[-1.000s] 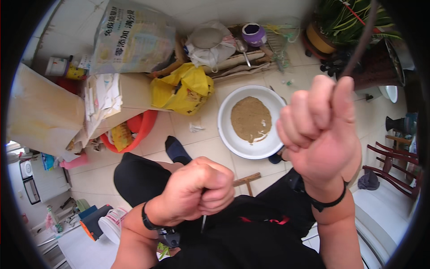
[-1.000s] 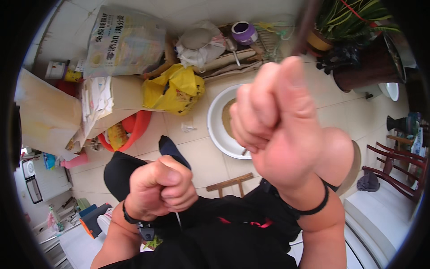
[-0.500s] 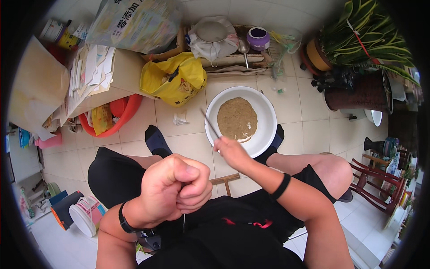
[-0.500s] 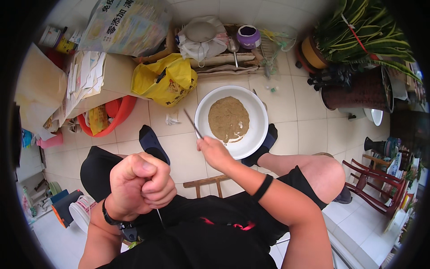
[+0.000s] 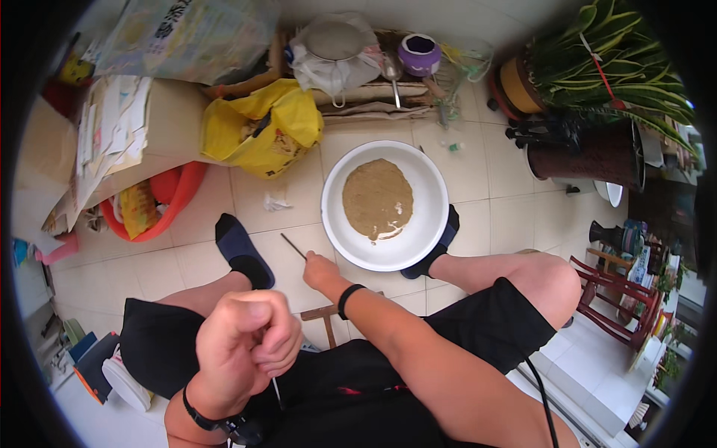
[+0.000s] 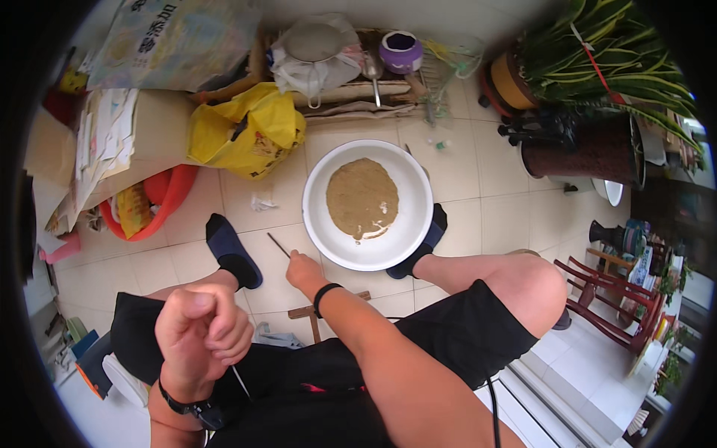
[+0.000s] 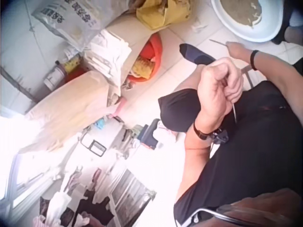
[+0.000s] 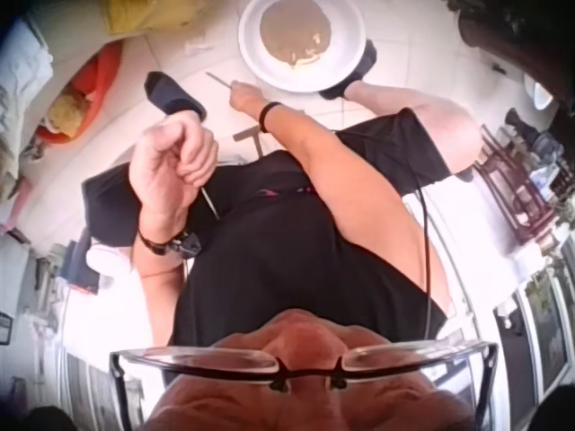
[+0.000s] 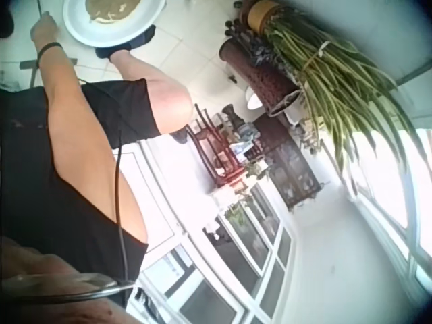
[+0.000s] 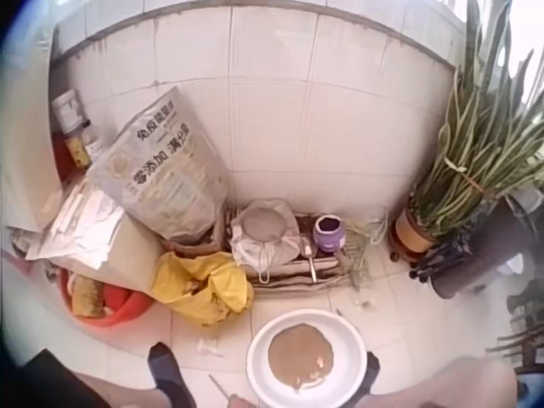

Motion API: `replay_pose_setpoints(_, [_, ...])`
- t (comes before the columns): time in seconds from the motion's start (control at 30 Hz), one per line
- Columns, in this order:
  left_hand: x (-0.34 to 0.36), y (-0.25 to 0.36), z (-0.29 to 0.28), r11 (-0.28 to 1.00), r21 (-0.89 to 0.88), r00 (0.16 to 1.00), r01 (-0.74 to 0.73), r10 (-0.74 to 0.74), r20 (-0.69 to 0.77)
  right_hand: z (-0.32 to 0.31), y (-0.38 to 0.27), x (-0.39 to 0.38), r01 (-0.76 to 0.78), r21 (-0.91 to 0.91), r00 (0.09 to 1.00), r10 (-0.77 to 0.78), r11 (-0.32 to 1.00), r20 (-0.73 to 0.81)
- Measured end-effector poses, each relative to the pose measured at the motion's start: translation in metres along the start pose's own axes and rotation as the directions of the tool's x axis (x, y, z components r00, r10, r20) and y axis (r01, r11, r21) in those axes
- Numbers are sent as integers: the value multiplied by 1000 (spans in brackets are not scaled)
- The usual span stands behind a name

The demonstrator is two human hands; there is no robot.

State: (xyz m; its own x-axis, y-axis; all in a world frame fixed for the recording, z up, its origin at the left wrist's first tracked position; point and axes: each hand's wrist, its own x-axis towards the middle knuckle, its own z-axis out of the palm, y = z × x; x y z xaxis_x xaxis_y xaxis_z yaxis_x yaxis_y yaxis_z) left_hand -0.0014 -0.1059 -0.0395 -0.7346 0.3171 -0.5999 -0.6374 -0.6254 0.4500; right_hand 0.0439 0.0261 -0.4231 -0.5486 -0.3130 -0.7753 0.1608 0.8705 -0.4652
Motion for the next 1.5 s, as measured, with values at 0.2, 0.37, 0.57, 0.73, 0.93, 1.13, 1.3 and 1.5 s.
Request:
replay_pose_setpoints(0.2, [7,8,7,1000,-12,998,-21,21,-52,-7,-7,9,44,-112,995,-54,993,-87])
replay_pose_setpoints(0.37, [25,2,26,997,54,995,59,-54,-82,-17,-6,-1,145,-91,982,-154,985,-106])
replay_pose_setpoints(0.57, [44,-7,37,988,137,997,73,-70,-23,-65,-18,-30,390,10,920,-391,921,24])
replay_pose_setpoints(0.73, [64,-13,51,981,142,991,135,-133,-26,-209,-29,-46,661,278,739,-538,697,-407])
replay_pose_setpoints(0.93, [85,-17,67,973,130,982,189,-184,-48,-378,137,-3,371,372,426,200,851,-883])
replay_pose_setpoints(1.13, [104,-25,63,985,56,987,162,-162,-6,-355,276,39,-179,193,778,259,965,-572])
replay_pose_setpoints(1.3, [111,-25,66,991,-58,991,120,-123,-58,-311,275,62,-212,108,834,237,971,-499])
replay_pose_setpoints(1.5, [127,-33,50,979,27,979,202,-203,29,-314,314,79,-273,-69,802,188,960,-567])
